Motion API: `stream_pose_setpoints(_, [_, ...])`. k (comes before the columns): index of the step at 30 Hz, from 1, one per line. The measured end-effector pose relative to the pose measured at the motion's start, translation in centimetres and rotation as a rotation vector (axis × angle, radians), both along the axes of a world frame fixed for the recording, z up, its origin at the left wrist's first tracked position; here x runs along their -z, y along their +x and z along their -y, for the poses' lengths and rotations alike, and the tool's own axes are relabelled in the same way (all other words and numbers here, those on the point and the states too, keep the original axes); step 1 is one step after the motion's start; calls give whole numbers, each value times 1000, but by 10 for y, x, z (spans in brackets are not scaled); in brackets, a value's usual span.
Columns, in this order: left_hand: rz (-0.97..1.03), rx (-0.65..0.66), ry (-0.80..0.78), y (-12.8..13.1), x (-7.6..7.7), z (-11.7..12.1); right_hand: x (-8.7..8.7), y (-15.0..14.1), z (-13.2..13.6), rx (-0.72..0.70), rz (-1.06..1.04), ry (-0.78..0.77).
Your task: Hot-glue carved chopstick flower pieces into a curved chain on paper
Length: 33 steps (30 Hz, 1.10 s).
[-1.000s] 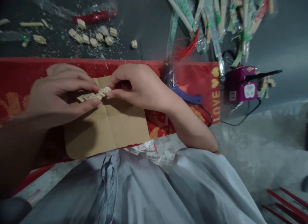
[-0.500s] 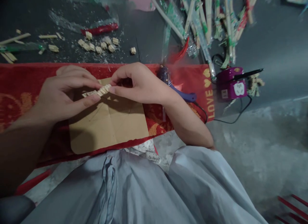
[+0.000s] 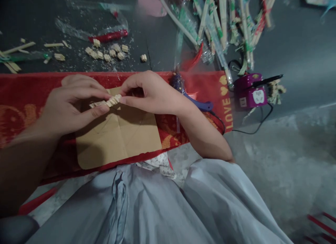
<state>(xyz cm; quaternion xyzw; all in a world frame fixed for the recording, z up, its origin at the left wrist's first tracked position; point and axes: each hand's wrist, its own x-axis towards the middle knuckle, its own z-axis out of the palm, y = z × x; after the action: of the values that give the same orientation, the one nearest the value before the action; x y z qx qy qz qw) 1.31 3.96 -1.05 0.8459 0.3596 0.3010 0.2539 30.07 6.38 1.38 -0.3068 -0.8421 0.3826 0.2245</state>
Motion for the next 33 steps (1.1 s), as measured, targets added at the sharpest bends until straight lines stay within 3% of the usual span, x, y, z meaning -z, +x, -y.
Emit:
stream_pose_setpoints(7, [-56,-66,51,2,-1,4,1,-4,8,54,102,163])
stream_pose_setpoints(13, [-77,-24,204,0,2,4,4,-5,11,55,114,297])
stream_pose_setpoints(21, [-206,-97,224,2,-5,11,6,-6,11,60,119,315])
stream_pose_setpoints(26, [-264,-134,350,6,-7,13,9,-1,10,61,74,322])
stream_pose_setpoints(29, [-233,-171,395,-2,-3,16,10,2,10,88,92,319])
stream_pose_setpoints(33, [-160,-264,246,-32,8,24,9,1,12,92,-13,376])
